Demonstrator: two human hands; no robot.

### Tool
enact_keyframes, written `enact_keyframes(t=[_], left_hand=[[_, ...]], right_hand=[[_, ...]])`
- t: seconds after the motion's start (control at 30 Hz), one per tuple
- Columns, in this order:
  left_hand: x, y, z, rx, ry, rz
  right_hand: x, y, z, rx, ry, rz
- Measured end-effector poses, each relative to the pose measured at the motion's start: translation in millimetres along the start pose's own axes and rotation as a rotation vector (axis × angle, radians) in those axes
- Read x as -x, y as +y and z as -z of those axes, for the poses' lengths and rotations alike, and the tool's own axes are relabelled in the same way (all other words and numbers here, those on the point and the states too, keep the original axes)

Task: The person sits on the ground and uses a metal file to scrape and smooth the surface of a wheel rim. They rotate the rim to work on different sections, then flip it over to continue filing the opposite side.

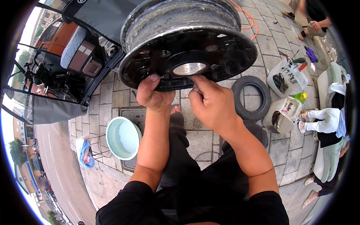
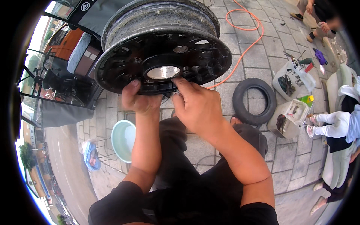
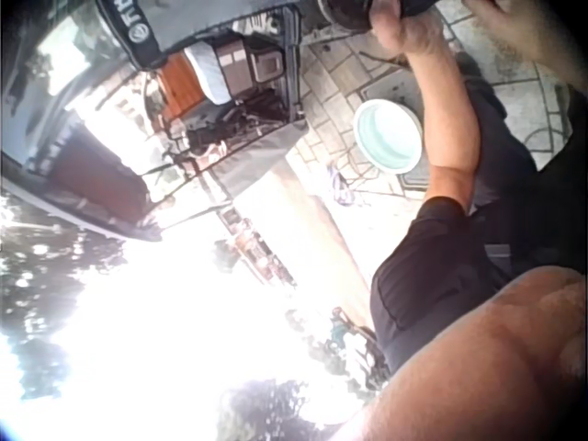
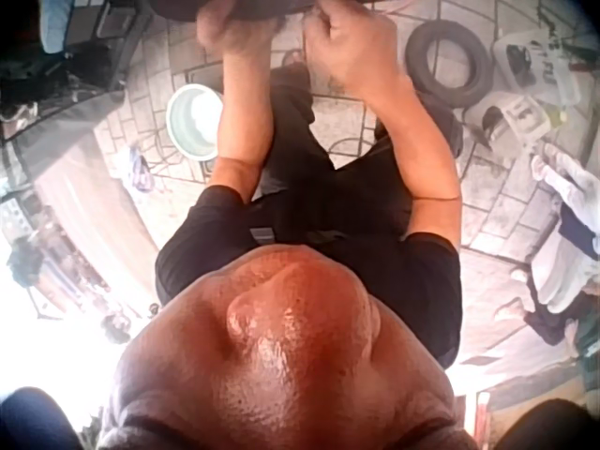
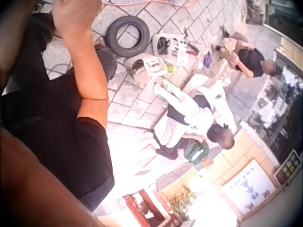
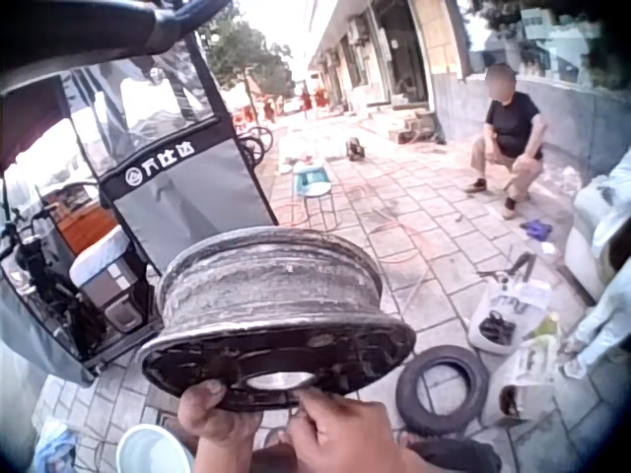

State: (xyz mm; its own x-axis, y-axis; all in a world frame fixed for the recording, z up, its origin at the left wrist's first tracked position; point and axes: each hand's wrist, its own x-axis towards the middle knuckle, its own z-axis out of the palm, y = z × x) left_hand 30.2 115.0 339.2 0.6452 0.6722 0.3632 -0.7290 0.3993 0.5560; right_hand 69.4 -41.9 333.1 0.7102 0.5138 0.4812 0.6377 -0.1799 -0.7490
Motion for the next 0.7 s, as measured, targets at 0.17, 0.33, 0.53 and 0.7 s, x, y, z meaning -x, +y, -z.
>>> enact_keyframes(t=[0.17, 0.33, 0.53, 0.7], left_hand=[[-0.4, -1.1, -3.4, 0.005, 0.046, 0.031], [-8.2, -1.8, 9.0, 0.073, 0.138, 0.073], [-13.4, 1.4, 11.4, 0.259, 0.183, 0.118], [-19.2, -0.3, 17.2, 0.297, 0.215, 0.111]], right_hand=[[-6.6, 9.2, 3.7, 0.064, -0.028, 0.088], [-3.2, 7.3, 3.1, -0.195, 0.038, 0.024], [-1.0, 2.7, 17.2, -0.294, 0.068, -0.081], [3.6, 3.5, 18.6, -0.249, -0.022, -0.058]])
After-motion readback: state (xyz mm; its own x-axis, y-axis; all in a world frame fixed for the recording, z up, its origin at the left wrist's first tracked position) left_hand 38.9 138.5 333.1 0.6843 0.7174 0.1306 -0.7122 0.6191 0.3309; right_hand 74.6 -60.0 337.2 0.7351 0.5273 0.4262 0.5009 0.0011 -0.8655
